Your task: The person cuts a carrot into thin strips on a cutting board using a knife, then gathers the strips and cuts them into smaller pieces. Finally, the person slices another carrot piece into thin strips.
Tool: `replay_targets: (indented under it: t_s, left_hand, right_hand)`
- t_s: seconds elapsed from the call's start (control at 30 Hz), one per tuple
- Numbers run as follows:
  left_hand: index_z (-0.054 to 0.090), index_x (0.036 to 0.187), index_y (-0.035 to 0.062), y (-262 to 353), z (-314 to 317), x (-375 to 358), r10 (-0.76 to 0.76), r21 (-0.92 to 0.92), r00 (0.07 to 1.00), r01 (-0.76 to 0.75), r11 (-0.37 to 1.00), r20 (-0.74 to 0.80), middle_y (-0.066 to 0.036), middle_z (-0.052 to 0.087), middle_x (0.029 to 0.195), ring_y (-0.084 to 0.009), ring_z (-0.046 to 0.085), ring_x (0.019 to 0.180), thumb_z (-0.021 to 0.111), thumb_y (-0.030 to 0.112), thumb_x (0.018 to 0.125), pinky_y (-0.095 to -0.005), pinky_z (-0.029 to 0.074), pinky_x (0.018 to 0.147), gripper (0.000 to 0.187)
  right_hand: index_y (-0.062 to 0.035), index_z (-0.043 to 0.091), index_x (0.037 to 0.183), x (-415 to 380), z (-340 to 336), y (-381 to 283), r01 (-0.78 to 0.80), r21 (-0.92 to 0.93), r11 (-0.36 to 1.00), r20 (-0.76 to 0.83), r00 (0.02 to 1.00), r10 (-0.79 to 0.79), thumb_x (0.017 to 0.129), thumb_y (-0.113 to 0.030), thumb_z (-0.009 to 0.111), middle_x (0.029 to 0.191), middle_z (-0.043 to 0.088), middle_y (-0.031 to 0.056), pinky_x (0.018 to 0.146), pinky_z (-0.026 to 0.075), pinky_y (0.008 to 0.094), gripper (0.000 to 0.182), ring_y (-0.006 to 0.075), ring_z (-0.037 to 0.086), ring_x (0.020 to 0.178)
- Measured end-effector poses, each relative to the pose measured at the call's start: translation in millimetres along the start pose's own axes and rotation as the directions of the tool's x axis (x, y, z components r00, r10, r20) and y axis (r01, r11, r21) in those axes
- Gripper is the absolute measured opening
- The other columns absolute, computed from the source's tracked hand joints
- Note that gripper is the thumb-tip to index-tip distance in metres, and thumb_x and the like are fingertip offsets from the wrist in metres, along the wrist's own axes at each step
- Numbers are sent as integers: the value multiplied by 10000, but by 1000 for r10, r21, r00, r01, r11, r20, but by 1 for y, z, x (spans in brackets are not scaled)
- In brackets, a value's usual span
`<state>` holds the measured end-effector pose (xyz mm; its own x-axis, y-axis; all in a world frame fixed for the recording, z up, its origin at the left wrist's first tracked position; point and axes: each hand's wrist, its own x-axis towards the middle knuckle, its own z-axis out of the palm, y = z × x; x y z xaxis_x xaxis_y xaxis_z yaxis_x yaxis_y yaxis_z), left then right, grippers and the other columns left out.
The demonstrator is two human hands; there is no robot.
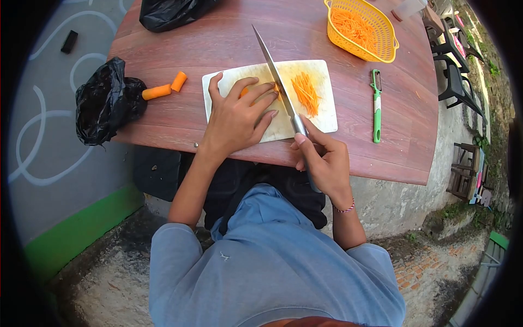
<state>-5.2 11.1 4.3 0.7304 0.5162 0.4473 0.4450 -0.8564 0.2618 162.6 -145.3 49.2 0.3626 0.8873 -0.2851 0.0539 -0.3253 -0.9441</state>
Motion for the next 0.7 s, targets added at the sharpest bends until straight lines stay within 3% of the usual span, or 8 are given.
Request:
replay_targets:
  t_s: [0.23,0.53,0.63,0.7]
  left_hand:
    - [815,1194,142,-1,1,0,8,-13,1000,-8,1000,-4,6,741,1326,-233,633,1304,738,303,979,-671,188,1205,279]
    - [816,1178,144,-1,2,0,4,-11,1000,-4,1000,-8,9,742,1329,-235,635,1306,740,293,976,-668,178,1207,263]
    - [816,1175,147,-1,3,-1,3,-15,1000,-3,1000,-5,12,745,1322,-235,635,1309,738,294,978,-669,177,1207,258]
    - [816,1175,151,-2,3,-1,8,-9,1000,-8,1000,-11,19,748,1315,-233,637,1308,738,300,981,-668,177,1208,256]
  right_hand:
    - [17,635,1492,-4,3,-3,-8,-38,999,-11,1000,8,1067,-159,712,840,772,95,562,526,273,466,84,651,603]
    - [40,671,1436,-19,10,-1,62,-218,974,-51,996,-75,1072,-175,702,673,678,92,544,508,308,424,113,657,549]
    - [56,676,1419,-20,11,0,71,-222,972,-56,995,-86,1069,-170,702,656,645,117,548,494,325,418,134,661,553]
    - [59,682,1403,-18,11,2,136,-298,945,-54,986,-159,1058,-151,702,660,626,163,564,495,350,404,196,669,559]
